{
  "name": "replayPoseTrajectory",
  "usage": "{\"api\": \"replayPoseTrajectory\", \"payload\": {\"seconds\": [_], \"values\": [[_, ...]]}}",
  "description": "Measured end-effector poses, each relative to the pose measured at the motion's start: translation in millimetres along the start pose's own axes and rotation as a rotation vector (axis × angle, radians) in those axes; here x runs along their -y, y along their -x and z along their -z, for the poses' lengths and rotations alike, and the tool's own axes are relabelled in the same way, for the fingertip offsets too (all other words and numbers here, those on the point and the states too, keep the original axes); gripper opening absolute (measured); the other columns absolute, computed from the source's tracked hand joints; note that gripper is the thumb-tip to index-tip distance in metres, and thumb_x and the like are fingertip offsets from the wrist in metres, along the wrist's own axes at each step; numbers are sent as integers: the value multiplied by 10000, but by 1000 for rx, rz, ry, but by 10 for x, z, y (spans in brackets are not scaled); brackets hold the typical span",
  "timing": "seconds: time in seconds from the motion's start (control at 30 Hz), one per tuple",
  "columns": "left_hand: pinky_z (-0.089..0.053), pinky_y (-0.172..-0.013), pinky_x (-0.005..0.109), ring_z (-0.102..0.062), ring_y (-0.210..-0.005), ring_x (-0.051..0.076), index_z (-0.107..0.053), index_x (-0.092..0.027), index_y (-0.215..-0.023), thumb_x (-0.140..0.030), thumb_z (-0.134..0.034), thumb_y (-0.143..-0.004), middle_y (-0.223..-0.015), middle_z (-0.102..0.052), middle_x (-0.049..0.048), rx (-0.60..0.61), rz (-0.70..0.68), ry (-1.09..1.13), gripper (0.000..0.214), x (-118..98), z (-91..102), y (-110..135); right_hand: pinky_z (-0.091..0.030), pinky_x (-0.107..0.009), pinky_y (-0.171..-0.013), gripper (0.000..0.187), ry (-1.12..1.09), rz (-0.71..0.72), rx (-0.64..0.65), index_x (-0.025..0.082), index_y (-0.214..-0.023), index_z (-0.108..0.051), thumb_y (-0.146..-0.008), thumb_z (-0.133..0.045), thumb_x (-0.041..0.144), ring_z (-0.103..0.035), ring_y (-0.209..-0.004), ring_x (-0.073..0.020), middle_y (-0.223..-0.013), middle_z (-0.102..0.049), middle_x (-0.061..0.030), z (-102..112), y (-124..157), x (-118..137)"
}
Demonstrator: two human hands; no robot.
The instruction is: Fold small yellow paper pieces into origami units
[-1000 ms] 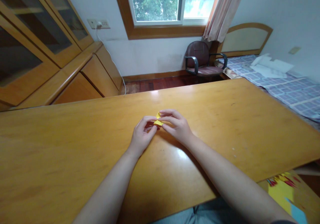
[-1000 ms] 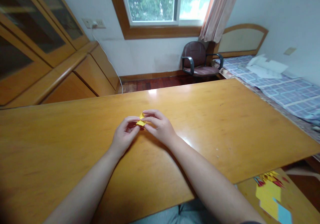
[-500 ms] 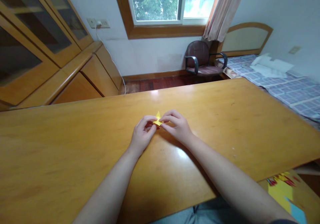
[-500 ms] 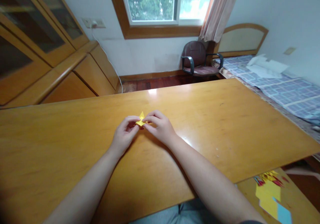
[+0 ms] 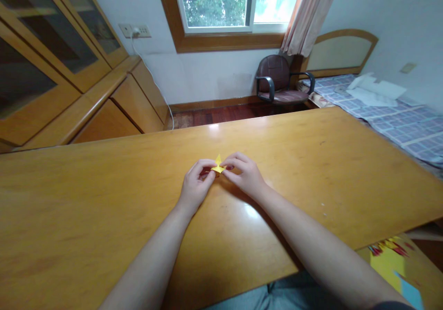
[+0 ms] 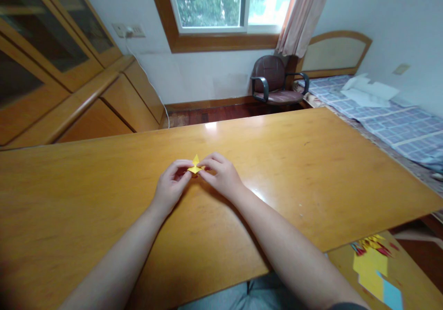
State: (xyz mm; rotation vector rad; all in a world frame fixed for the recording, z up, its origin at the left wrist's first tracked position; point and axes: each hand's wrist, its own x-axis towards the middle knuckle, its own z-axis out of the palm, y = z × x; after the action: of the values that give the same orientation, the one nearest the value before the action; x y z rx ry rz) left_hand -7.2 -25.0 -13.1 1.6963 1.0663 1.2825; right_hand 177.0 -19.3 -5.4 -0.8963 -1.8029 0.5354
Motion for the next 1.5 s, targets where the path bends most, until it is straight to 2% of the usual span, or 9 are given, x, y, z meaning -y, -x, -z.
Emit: {"api": "replayPoseTrajectory", "payload": {"seconds": [0.43,0.63,0.73,0.93,1.13,1.37,1.5], "values": [[-530,-843,280,-643,-921,171,-650,-207,-945,-289,-644,-872,-970,-664,34,25,7,-18,110,-26,0,-15,-500,-254,-673,58,-127,-185,15,186,-853,-731,-842,-704,236,-619,-756,-140,-806,-664,-28,-10,-20,-13],[-509,-867,304,-625,-962,191,-674,-204,-1011,-338,-540,-945,-1016,-668,51,51,30,1,201,-21,35,-9,-476,-254,-673,78,-155,-230,13,178,-843,-729,-847,-700,251,-607,-742,-135,-797,-667,-22,0,-22,-3],[-518,-830,300,-627,-945,196,-686,-210,-1034,-357,-534,-950,-1027,-670,54,56,61,36,228,-17,45,-8,-476,-260,-686,100,-167,-233,24,179,-842,-724,-855,-693,273,-607,-753,-139,-802,-668,-23,12,-23,6],[-504,-871,290,-632,-949,186,-703,-214,-994,-352,-602,-915,-994,-687,43,47,58,36,189,-8,41,-35,-476,-270,-688,136,-168,-220,23,184,-853,-724,-866,-685,313,-606,-750,-143,-805,-666,-25,9,-27,1],[-534,-777,289,-656,-834,179,-701,-197,-986,-405,-642,-881,-936,-706,43,33,121,107,241,62,26,-40,-481,-278,-716,118,-182,-200,45,196,-875,-727,-856,-708,311,-607,-782,-149,-818,-660,-22,-8,-24,-38],[-527,-799,299,-657,-869,191,-704,-196,-940,-430,-650,-871,-916,-727,41,-14,119,58,250,66,34,-53,-496,-272,-722,203,-242,-210,102,202,-936,-744,-770,-799,305,-600,-779,-142,-835,-630,-10,-35,-4,-86],[-526,-812,305,-658,-871,193,-699,-196,-932,-453,-649,-865,-906,-726,36,-40,134,71,270,56,38,-62,-520,-300,-788,189,-286,-218,120,217,-991,-747,-814,-754,282,-639,-845,-157,-913,-669,-30,-20,1,-107]]}}
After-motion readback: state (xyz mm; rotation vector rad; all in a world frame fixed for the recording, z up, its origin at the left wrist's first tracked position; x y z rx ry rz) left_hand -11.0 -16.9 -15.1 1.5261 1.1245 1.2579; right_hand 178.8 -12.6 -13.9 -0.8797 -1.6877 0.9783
